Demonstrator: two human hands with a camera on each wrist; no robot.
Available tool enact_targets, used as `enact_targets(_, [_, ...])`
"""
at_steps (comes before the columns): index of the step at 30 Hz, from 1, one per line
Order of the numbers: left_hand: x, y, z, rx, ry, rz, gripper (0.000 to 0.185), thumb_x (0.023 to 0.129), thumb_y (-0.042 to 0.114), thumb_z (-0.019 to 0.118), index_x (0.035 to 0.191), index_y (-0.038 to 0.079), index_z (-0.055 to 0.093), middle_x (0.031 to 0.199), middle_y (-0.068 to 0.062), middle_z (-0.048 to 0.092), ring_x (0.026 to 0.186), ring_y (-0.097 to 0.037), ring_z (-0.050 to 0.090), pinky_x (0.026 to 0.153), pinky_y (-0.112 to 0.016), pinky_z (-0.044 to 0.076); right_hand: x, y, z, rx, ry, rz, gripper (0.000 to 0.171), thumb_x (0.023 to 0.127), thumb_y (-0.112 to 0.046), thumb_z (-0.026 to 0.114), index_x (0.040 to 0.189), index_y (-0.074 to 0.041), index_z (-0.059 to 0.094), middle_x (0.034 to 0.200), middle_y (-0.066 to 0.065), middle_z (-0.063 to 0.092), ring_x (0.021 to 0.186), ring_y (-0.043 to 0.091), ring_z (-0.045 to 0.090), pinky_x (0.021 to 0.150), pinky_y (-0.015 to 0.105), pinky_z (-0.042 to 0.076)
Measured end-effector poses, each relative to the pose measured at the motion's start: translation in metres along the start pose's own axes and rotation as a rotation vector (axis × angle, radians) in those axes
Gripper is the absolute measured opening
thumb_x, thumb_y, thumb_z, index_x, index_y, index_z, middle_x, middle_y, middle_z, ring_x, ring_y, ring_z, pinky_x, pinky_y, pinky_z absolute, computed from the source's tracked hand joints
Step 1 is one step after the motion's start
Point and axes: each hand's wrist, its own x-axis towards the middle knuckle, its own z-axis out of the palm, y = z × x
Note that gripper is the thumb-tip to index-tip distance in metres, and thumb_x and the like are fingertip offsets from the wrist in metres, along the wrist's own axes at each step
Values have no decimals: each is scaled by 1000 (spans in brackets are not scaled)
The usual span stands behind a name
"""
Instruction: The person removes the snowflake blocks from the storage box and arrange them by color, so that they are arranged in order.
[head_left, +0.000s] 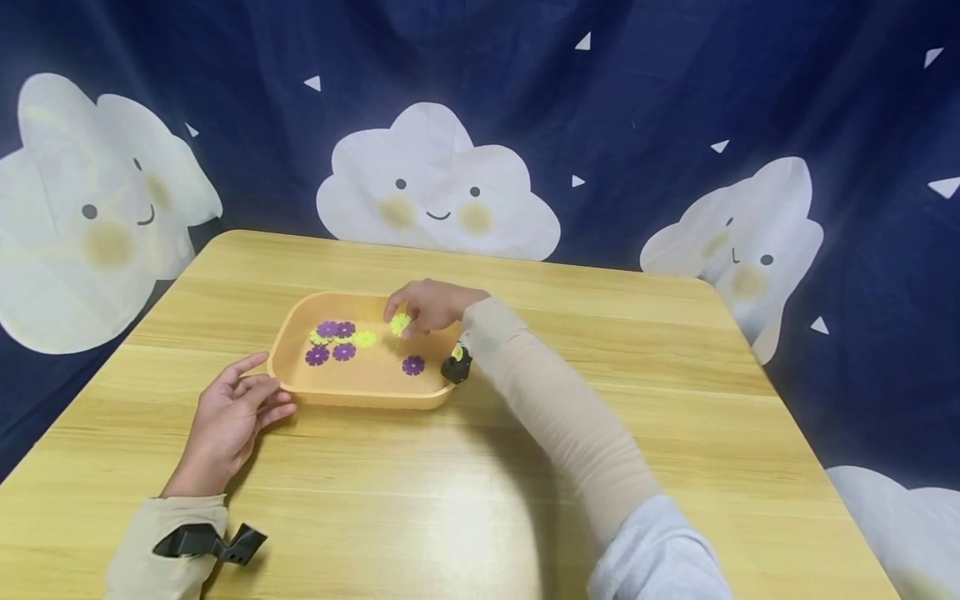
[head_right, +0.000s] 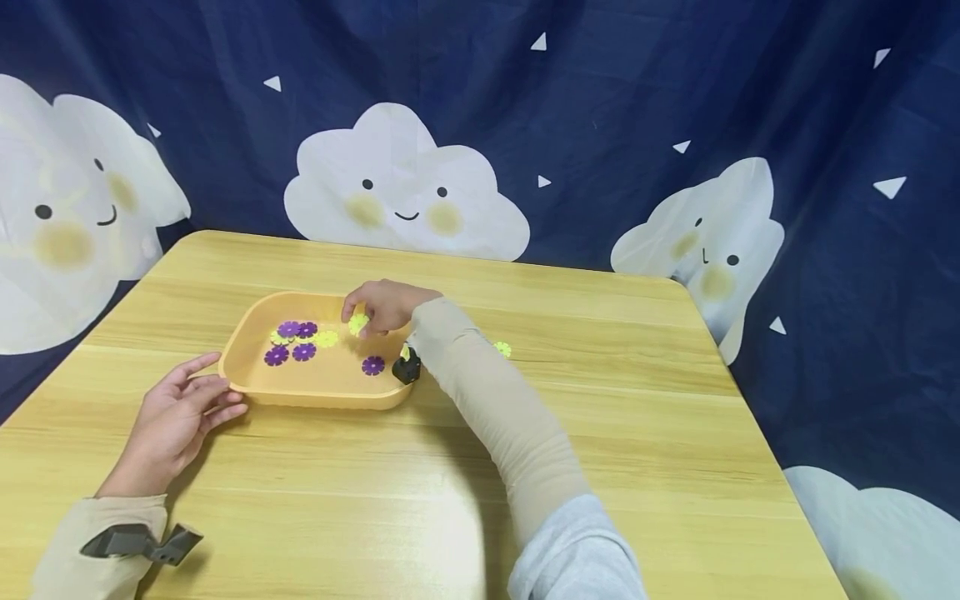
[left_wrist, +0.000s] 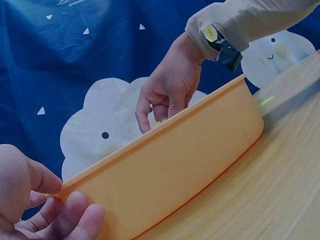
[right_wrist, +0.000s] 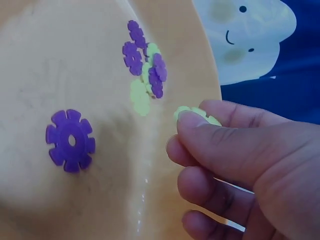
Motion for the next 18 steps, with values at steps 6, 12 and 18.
enact_targets(6, [0,0,0,0,2,-2,41,96,5,58,134,12,43,92,-5,59,73,-14,68,69,-28,61,-11,1,-5,-7,33,-14,39,93,-10,66,132,-10,57,84,20,67,74,35,63,64,24,50])
enact_targets(12, [-1,0,-1,-4,0,-2,42,96,6,60,134,12,43,93,-6,60,73,-14,68,69,-28,61,-20,6,-10,-68,92,-30,39,93,-13,67,130,-11,59,82,6,64,66,14,56,68,23,50])
enact_targets(18, [0,0,-1,0,-9,0,41,96,5,59,133,13,43,93,-6,60,74,-14,67,70,-28,60,-30,14,-15,-52,149,6,40,91,-14,70,129,-11,60,85,2,59,75,12,53,73,24,49])
